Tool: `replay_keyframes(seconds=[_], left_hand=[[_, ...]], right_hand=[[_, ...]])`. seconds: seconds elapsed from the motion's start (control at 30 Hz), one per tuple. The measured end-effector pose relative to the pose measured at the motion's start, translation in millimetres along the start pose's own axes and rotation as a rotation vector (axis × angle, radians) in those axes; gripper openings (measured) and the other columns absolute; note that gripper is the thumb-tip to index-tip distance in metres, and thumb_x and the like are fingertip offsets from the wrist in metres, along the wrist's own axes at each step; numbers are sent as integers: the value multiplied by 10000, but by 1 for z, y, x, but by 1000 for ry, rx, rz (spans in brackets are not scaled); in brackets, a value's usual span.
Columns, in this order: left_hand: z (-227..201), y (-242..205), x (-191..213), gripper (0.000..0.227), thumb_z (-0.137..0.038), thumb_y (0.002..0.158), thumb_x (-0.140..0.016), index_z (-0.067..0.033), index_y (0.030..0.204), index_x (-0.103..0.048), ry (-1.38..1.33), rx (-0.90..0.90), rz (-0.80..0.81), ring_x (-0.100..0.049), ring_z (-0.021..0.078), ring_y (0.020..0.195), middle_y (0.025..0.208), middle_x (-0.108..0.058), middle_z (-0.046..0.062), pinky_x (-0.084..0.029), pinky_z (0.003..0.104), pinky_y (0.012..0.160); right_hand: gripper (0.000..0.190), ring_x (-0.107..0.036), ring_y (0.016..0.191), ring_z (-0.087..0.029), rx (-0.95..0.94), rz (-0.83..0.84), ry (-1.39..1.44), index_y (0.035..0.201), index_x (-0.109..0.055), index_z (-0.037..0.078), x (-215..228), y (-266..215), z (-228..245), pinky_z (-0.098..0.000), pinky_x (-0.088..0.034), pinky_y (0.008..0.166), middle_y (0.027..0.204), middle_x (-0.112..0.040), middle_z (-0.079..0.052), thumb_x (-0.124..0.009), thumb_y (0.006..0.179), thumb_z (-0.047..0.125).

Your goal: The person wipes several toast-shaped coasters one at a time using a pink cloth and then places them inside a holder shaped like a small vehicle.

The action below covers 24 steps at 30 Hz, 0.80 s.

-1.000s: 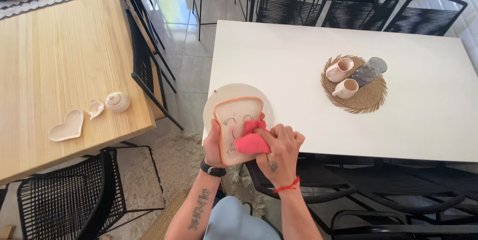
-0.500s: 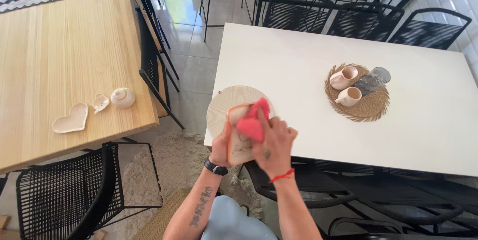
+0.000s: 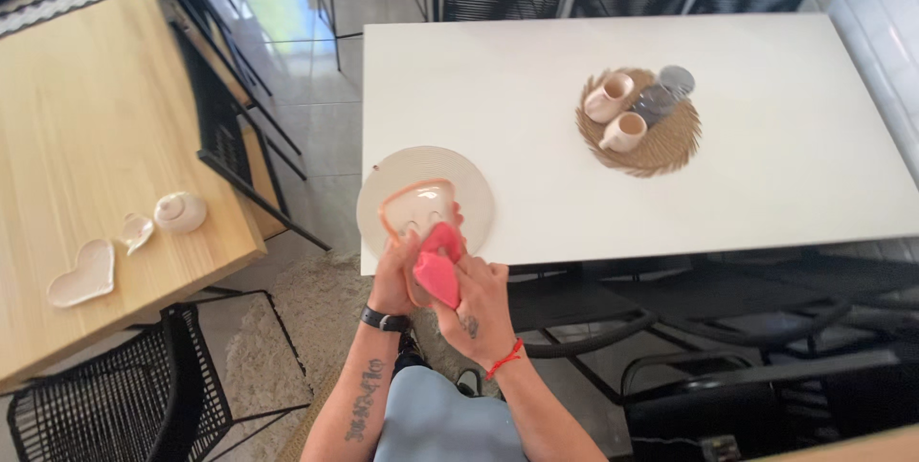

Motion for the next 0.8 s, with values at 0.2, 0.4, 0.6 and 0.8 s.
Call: replay_keyframes(seconds=[0.2, 0.4, 0.6, 0.8], left_hand=[[-15, 17, 79, 471, -183, 1115, -872, -167, 1579, -795, 84, 26, -403, -955, 534, 1149, 1426, -937, 294, -821, 657, 907], [-9, 41, 238, 526, -48, 1083, -916, -22, 1583, -753, 317, -21, -626, -962, 430, 1185, 1419, -928, 261, -842, 588, 1010], [16, 109, 294, 307, -44, 907, -660, -93, 1209, -680, 260, 98, -892, -796, 467, 1007, 1191, -821, 208, -670, 683, 812], [56, 199, 313, 490, 33, 1096, -822, -263, 1485, -837, 542, 237, -753, -873, 335, 1280, 1427, -917, 72, -733, 550, 869]], right_hand=[[366, -788, 665, -218, -138, 214, 667, 782, -745, 200, 12, -8, -3, -351, -575, 793, 674, -750, 0, -919, 1089, 297], [220, -847, 638, -222, -408, 488, 900, 805, -845, 130, 13, -39, 6, -383, -677, 730, 661, -838, -68, -925, 1009, 126], [201, -855, 744, -229, -619, 569, 933, 908, -804, 38, -6, -48, -15, -396, -690, 737, 787, -858, -116, -861, 1089, 106], [268, -840, 775, -153, -767, 413, 776, 854, -836, 92, -33, -86, -84, -345, -661, 802, 819, -924, -33, -907, 1062, 245]])
Point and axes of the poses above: each hand's wrist, its own y-axis towards the middle knuckle, its own x-axis out of the back of the hand, z = x × y, the point moved 9 cm from there along y, towards the middle knuckle
